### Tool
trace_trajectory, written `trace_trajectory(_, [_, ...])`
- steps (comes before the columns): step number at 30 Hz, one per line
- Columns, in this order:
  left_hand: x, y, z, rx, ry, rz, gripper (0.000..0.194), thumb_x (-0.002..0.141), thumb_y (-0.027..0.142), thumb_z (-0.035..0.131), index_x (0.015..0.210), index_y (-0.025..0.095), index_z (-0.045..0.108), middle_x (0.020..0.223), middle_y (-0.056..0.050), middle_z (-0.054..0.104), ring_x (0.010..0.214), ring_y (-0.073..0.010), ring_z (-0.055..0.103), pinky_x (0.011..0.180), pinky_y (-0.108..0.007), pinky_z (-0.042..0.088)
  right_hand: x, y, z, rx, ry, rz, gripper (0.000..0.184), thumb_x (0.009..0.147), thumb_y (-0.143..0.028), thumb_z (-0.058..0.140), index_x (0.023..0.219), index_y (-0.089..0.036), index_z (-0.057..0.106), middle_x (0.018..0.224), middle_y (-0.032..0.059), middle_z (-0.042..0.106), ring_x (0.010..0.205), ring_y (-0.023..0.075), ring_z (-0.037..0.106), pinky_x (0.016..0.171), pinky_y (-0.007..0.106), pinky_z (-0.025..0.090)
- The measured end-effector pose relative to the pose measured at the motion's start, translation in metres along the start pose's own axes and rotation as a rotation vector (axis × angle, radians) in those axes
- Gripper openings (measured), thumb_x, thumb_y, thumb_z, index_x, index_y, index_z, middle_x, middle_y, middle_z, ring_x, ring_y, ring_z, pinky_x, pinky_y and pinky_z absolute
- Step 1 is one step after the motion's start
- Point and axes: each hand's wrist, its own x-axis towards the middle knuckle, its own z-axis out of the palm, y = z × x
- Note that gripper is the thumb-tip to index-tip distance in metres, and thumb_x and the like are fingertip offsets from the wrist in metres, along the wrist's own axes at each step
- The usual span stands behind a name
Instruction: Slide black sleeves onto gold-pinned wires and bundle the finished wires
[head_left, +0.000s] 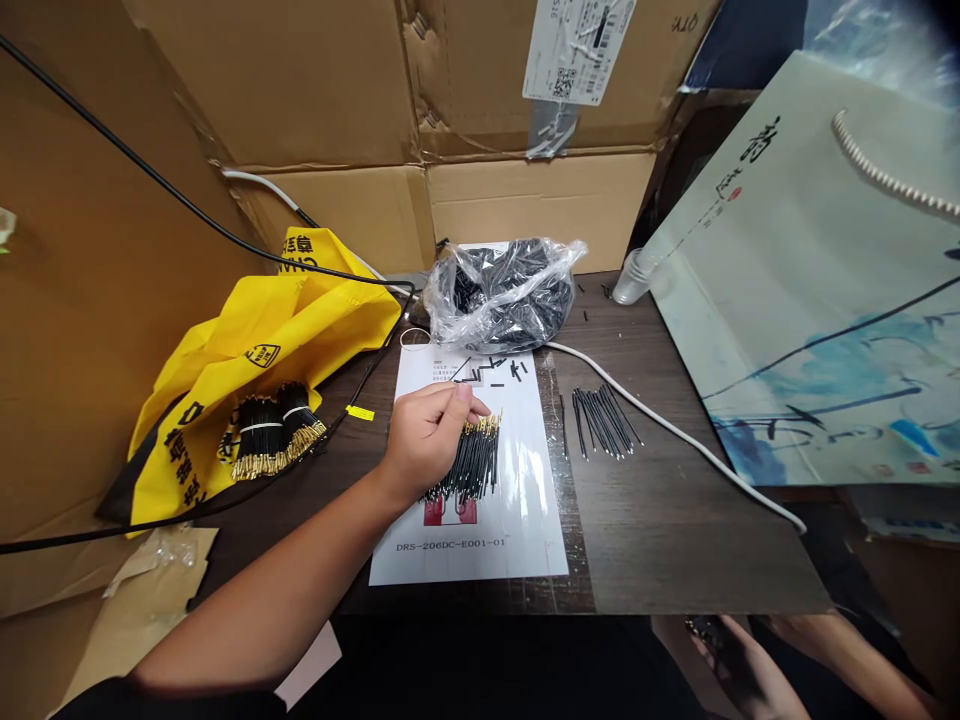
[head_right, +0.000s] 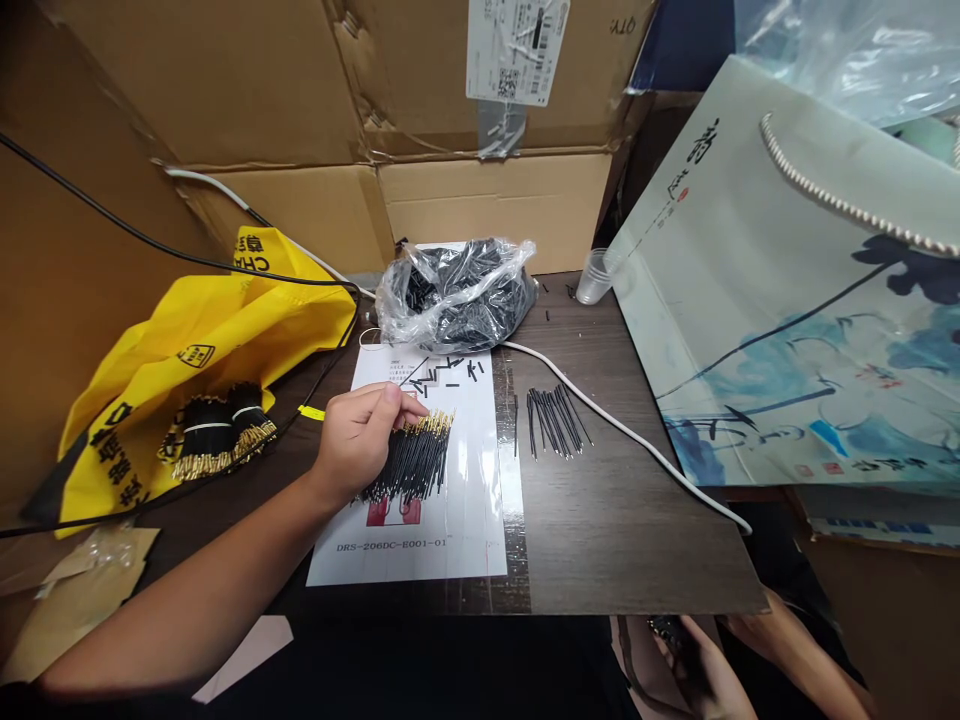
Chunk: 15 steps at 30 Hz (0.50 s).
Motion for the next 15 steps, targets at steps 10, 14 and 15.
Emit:
trace_trajectory(10, [0.0, 0.0, -0.001, 0.004, -0.01, 0.003, 0.043, 0.101, 0.034, 0.043, 0.075, 0.016, 0.073, 0.071, -0.004, 0.069, 0.066, -0.0121, 0.063, 0.066, -0.027, 0.049, 0.011, -0.03, -0.033, -0.093, -0.03, 0.013, 0.052, 0.074, -0.06, 0.07, 0.121, -0.04, 0.059, 0.128, 0.0066, 0.064, 0.121, 0.0348, 0.058, 0.083, 0.056, 0.055])
trace_trajectory(14, [0.0, -0.002, -0.001, 0.0, -0.012, 0.009, 0.043, 0.101, 0.034, 0.043, 0.075, 0.016, 0.072, 0.071, -0.004, 0.069, 0.067, -0.0124, 0.064, 0.067, -0.027, 0.05, -0.002, -0.033, -0.027, -0.089, -0.04, -0.021, 0.049, 0.052, -0.056, 0.069, 0.101, -0.056, 0.064, 0.123, -0.003, 0.068, 0.111, 0.0473, 0.062, 0.059, 0.065, 0.054])
trace_trajectory(15, [0.0, -0.002, -0.001, 0.001, -0.011, 0.011, 0.043, 0.101, 0.034, 0.043, 0.076, 0.016, 0.072, 0.071, -0.004, 0.069, 0.067, -0.0124, 0.064, 0.067, -0.027, 0.05, -0.006, -0.032, -0.026, -0.086, -0.041, -0.029, 0.047, 0.049, -0.054, 0.067, 0.095, -0.059, 0.065, 0.119, -0.0043, 0.07, 0.109, 0.0499, 0.061, 0.053, 0.066, 0.052])
